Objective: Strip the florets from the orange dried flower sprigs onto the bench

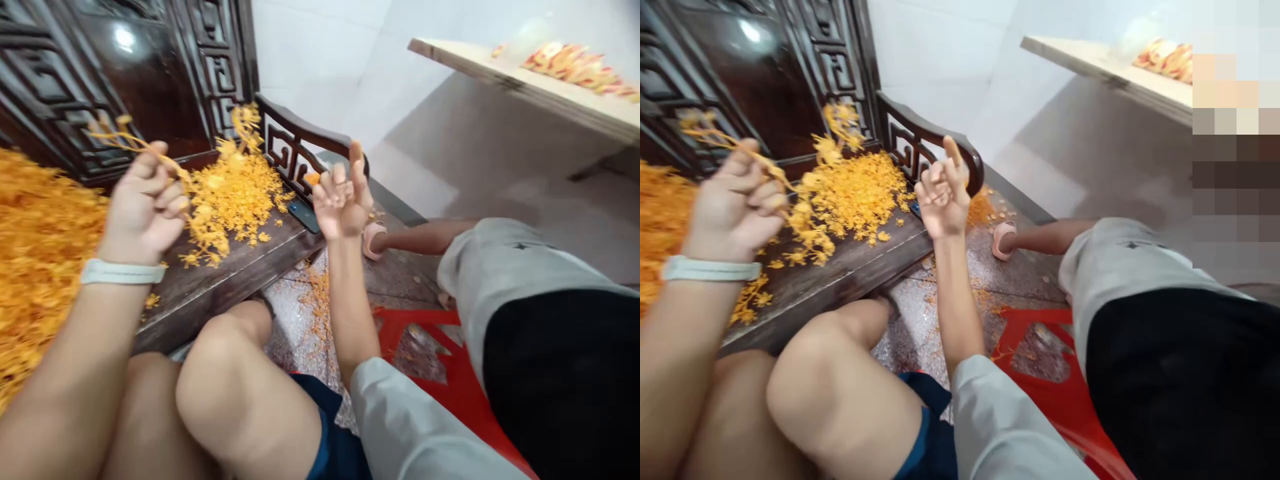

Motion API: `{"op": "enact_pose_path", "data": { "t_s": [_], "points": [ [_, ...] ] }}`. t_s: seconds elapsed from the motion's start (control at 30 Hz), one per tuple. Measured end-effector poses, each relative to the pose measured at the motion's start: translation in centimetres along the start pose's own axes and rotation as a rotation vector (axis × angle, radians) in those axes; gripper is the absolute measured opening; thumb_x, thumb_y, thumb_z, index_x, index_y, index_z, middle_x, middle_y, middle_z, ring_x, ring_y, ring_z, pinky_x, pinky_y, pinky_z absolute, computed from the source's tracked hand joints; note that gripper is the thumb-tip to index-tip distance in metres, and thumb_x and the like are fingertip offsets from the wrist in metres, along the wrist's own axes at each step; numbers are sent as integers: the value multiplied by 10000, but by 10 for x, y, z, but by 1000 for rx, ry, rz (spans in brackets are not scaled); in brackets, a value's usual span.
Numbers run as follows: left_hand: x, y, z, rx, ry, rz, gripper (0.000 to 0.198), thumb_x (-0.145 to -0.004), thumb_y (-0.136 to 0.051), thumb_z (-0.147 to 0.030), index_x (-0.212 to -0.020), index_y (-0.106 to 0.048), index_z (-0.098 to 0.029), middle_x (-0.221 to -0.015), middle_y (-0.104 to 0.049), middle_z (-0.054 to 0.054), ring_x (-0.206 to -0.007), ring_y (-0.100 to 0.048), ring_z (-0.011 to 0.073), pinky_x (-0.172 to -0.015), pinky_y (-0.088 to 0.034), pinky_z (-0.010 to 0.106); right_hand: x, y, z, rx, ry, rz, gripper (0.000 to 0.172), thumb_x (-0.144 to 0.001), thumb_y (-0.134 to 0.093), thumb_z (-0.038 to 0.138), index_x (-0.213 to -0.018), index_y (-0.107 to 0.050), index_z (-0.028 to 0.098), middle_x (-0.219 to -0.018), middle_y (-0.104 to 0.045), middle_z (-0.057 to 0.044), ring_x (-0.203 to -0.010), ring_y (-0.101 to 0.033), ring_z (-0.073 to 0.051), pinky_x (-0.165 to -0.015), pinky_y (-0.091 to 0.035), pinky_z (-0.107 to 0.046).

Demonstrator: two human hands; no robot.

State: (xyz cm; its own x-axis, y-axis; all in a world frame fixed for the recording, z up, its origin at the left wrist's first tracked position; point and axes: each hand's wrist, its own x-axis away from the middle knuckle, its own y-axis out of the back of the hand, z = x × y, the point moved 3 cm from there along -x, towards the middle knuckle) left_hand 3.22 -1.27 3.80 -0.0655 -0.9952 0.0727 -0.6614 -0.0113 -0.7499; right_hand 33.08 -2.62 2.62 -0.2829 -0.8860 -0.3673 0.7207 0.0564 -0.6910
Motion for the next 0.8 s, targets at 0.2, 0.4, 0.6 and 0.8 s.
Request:
{"op": "enact_pose_path", "data": {
  "t_s": [0.2,0.4,0.6,0.8],
  "points": [
    [-10,0,12,29,-87,3,398,-1089,-443,40,-990,-732,-216,-760,-633,-37,-399,-302,15,-377,-256,154,60,-50,-95,643,-241,357,449,-872,-883,588,-1115,-749,234,-971,-717,-26,-783,-596,-143,-703,-506,-298],
    [-9,7,13,-3,-82,14,391,-1036,-492,56,-1091,-747,-235,-765,-617,-51,-392,-262,17,-372,-231,159,81,-75,-143,635,-307,403,567,-922,-739,769,-982,-665,209,-787,-585,25,-698,-522,-126,-620,-465,-258],
    [3,24,-7,-465,101,38,315,-930,-553,70,-1045,-741,-155,-765,-639,-7,-390,-268,6,-382,-146,157,50,-38,-159,594,-339,-59,616,-873,-767,795,-870,-480,249,-635,-450,94,-488,-341,-77,-460,-268,-247],
    [14,44,-18,-1100,128,138,269,-958,-820,-312,-753,-715,-173,-585,-521,-17,-427,-249,56,-449,-99,262,21,-8,-153,770,-323,105,585,-880,-789,766,-837,-627,205,-604,-422,76,-505,-310,-81,-483,-227,-252]
  ]
}}
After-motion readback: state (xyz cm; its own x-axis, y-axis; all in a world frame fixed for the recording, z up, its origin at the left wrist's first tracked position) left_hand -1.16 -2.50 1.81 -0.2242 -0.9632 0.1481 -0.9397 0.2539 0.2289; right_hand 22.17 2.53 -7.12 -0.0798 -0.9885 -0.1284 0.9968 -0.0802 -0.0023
